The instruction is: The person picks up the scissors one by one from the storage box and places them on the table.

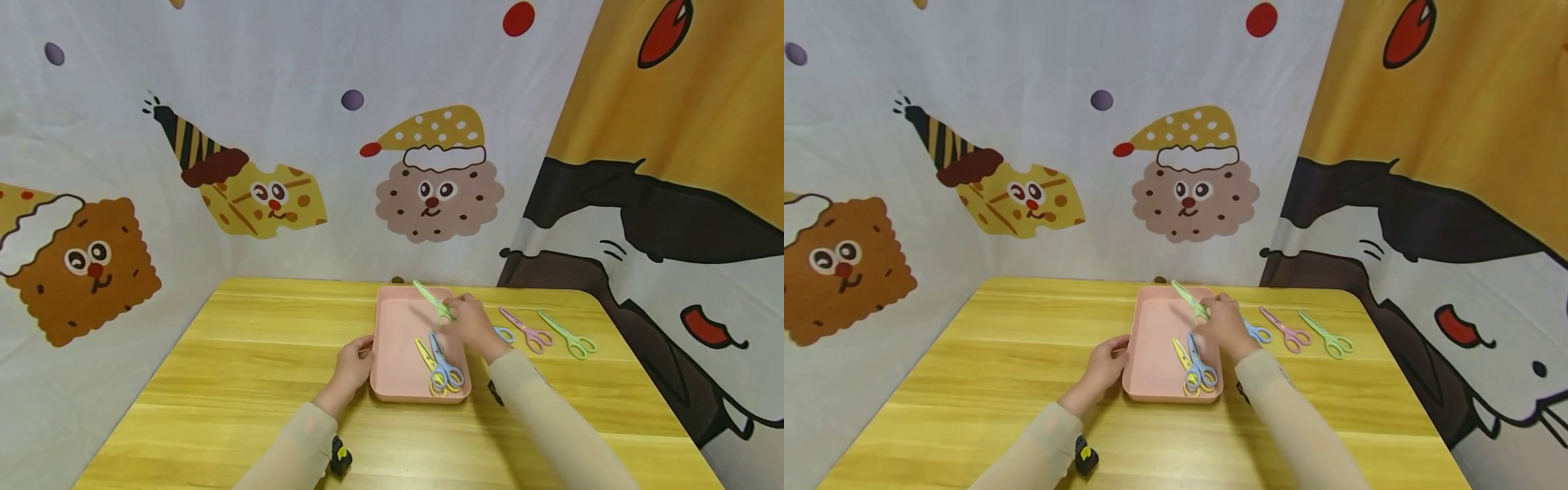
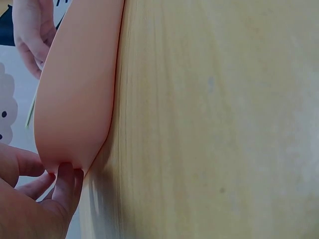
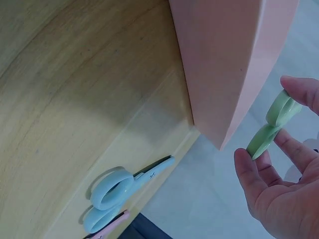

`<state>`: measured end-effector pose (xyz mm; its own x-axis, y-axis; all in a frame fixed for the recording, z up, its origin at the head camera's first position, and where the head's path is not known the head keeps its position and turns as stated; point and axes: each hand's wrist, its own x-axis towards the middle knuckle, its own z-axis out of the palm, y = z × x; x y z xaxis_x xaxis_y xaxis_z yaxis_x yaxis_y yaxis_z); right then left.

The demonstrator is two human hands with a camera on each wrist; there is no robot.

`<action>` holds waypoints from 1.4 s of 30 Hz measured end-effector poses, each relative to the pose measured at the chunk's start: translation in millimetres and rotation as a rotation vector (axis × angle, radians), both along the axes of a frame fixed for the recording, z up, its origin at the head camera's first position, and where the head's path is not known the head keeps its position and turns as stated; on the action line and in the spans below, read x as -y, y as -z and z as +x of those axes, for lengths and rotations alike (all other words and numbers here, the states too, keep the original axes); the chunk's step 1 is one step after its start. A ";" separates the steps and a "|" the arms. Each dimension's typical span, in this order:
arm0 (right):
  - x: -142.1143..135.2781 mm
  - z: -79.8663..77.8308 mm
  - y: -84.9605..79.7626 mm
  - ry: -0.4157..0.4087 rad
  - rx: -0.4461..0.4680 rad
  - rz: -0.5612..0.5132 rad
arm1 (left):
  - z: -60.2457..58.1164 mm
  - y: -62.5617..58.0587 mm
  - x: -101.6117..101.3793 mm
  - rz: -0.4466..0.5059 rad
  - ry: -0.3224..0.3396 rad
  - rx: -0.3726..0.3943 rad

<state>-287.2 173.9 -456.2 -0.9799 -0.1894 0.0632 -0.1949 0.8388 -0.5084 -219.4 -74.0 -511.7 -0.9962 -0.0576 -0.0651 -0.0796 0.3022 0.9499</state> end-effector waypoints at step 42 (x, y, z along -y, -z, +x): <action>-46.7 12.6 2.1 0.101 0.028 0.056 | 2.3 -1.8 -0.6 0.012 -0.002 0.005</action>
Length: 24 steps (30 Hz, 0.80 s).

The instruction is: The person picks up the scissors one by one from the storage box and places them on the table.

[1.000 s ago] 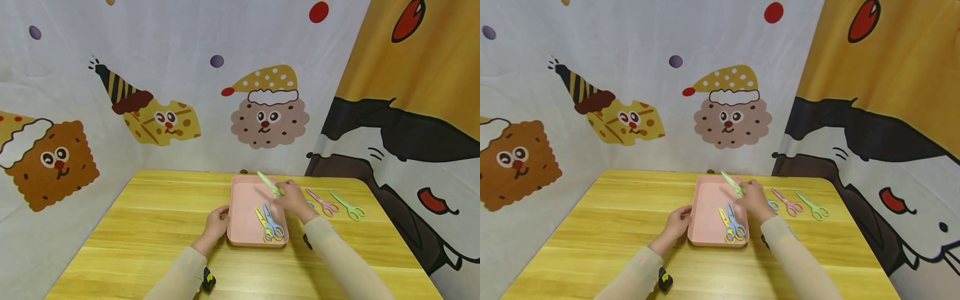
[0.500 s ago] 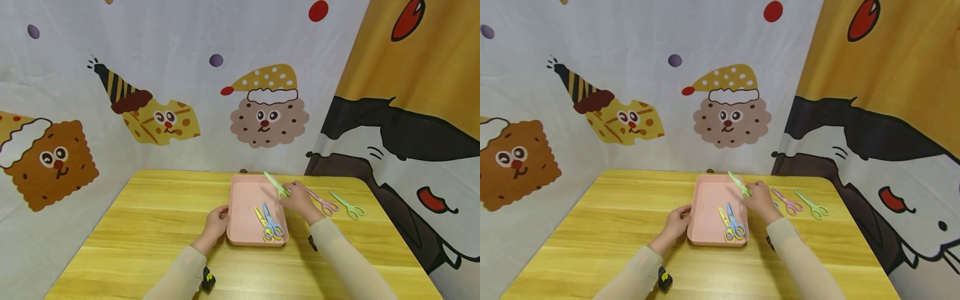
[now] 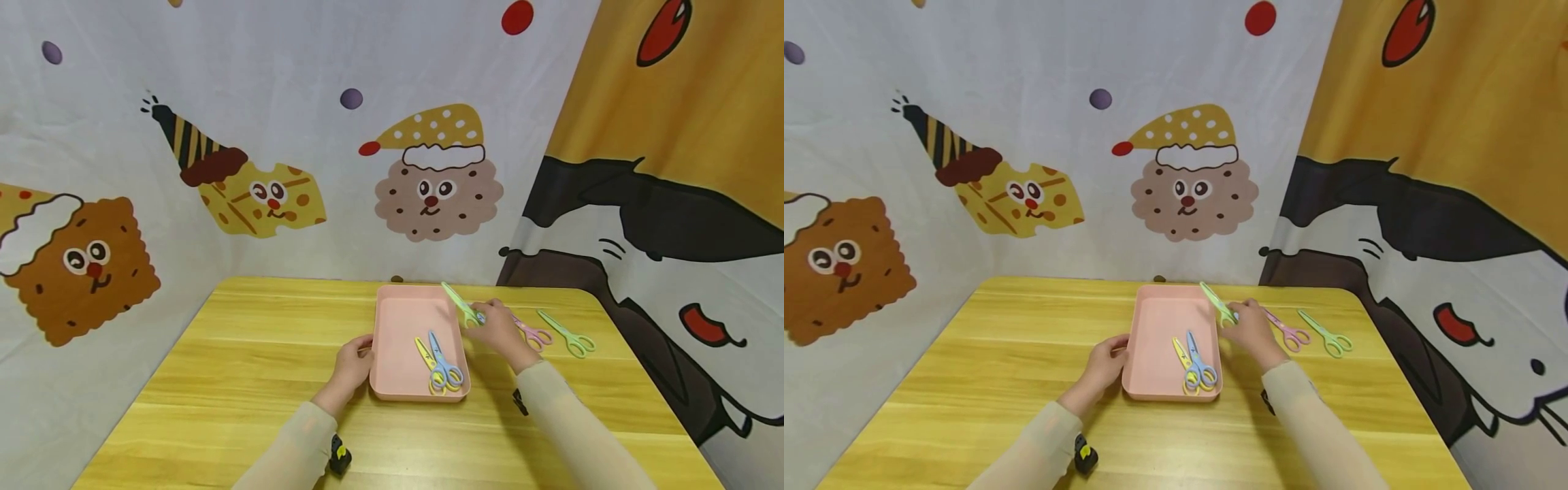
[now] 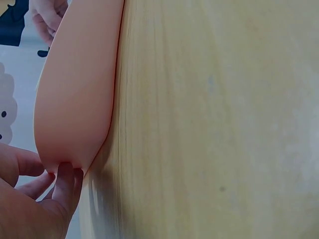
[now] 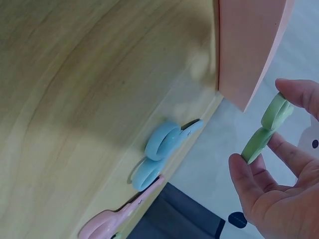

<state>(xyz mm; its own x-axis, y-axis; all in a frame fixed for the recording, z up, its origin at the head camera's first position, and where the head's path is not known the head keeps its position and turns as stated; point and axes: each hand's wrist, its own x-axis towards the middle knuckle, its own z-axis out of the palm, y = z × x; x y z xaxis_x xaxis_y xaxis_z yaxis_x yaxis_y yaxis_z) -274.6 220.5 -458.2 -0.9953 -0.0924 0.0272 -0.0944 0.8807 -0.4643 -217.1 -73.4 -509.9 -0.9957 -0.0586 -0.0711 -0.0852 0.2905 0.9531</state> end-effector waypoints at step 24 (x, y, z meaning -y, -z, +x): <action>-27.6 11.8 8.8 0.030 0.036 0.051 | 0.6 -1.4 0.5 -0.017 0.001 -0.004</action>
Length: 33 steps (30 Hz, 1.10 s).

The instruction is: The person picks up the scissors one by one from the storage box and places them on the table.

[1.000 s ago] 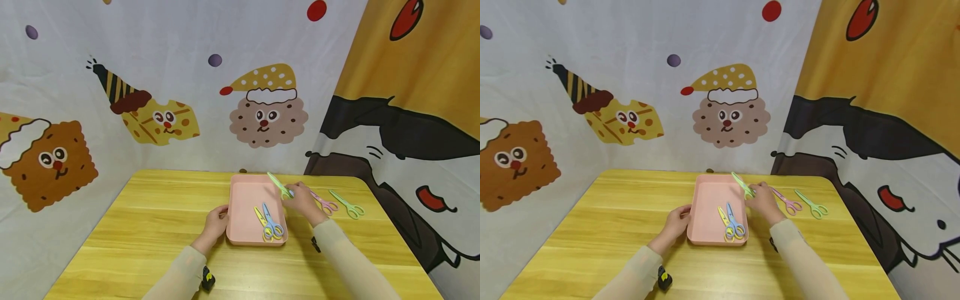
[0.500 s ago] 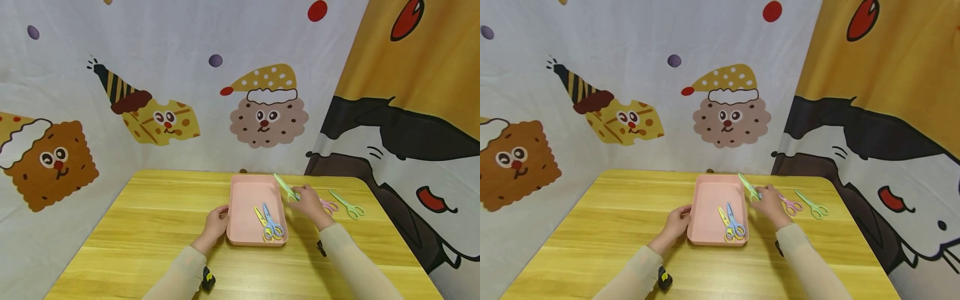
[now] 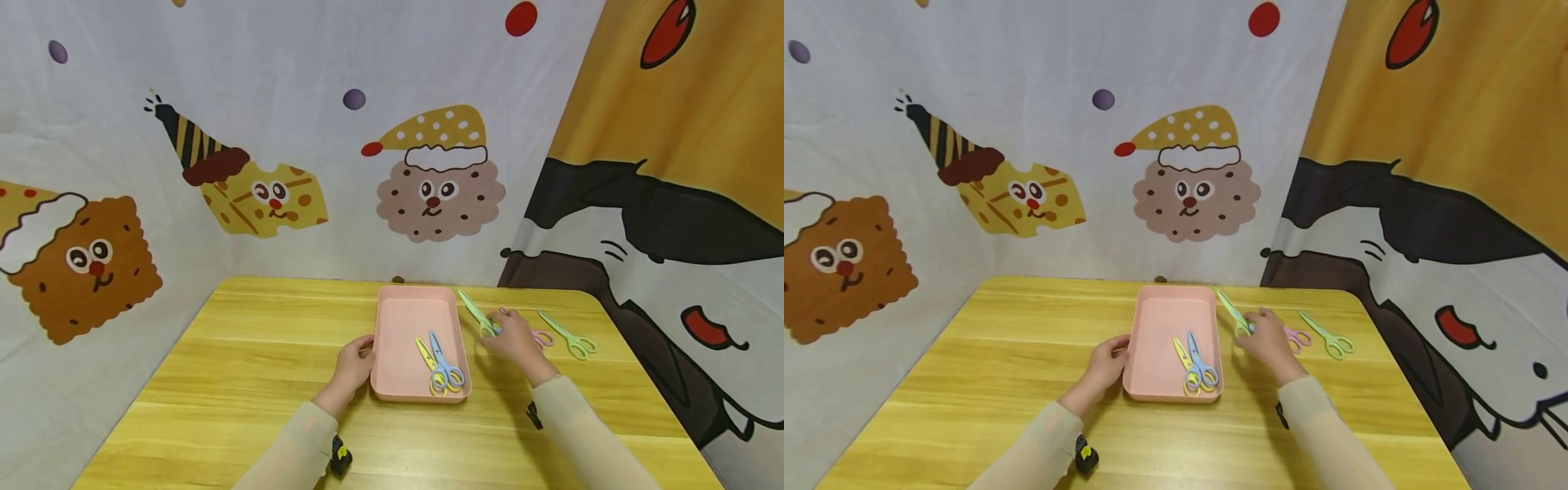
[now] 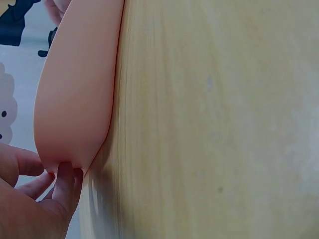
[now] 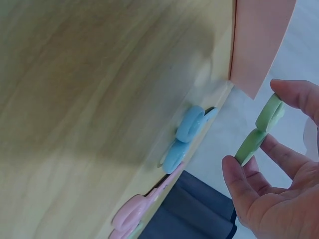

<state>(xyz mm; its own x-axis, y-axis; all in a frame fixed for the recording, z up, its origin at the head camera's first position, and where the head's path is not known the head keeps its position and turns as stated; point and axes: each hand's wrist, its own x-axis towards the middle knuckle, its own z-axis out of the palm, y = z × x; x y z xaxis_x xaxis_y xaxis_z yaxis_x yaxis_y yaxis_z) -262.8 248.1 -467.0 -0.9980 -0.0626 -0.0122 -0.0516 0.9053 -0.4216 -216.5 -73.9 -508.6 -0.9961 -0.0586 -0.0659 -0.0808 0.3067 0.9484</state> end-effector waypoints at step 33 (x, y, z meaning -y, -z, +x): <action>-18.1 25.2 14.9 -0.070 -0.025 0.070 | 0.9 -2.7 0.4 0.009 -0.006 -0.017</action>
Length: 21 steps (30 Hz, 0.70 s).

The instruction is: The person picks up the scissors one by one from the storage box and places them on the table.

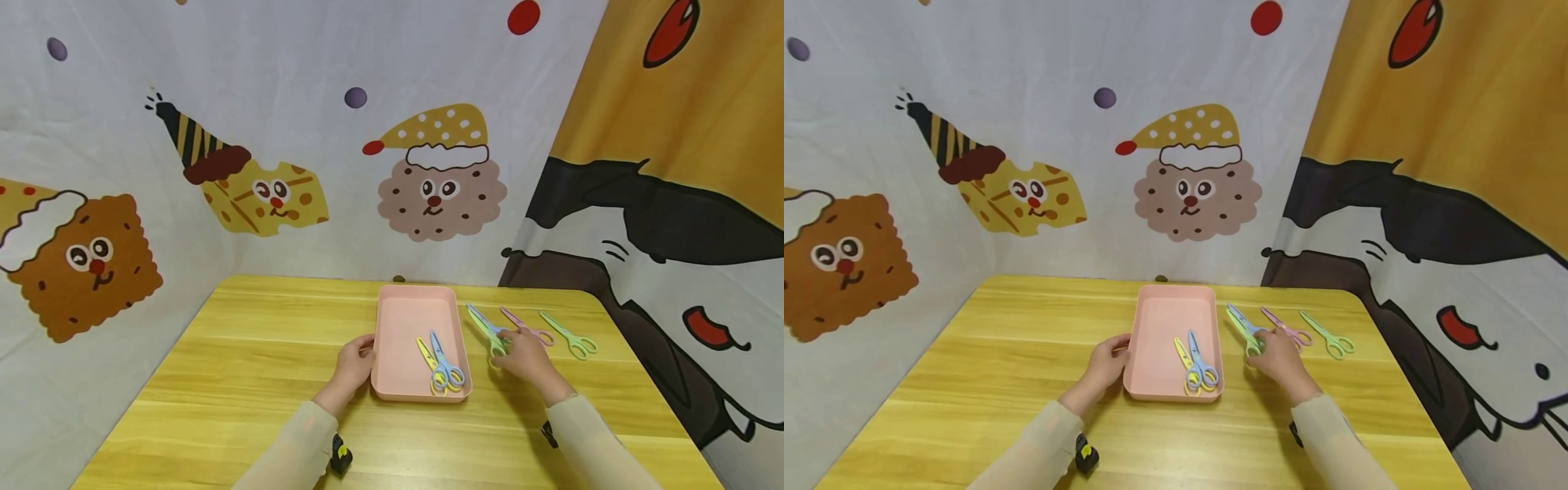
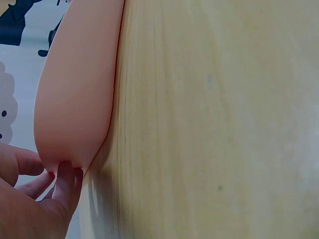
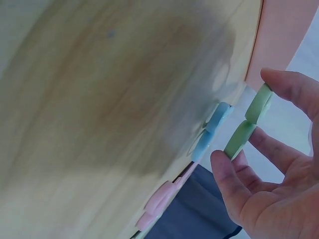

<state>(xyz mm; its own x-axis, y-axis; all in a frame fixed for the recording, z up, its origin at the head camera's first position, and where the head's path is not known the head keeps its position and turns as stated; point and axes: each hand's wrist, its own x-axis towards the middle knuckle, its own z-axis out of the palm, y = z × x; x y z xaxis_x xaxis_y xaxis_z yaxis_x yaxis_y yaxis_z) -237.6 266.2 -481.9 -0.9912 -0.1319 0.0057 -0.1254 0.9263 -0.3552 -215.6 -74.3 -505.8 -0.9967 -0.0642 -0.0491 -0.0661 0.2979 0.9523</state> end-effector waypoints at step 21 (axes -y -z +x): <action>-5.3 16.3 4.8 -0.005 0.032 -0.022 | -3.6 5.9 -0.5 0.022 -0.005 0.037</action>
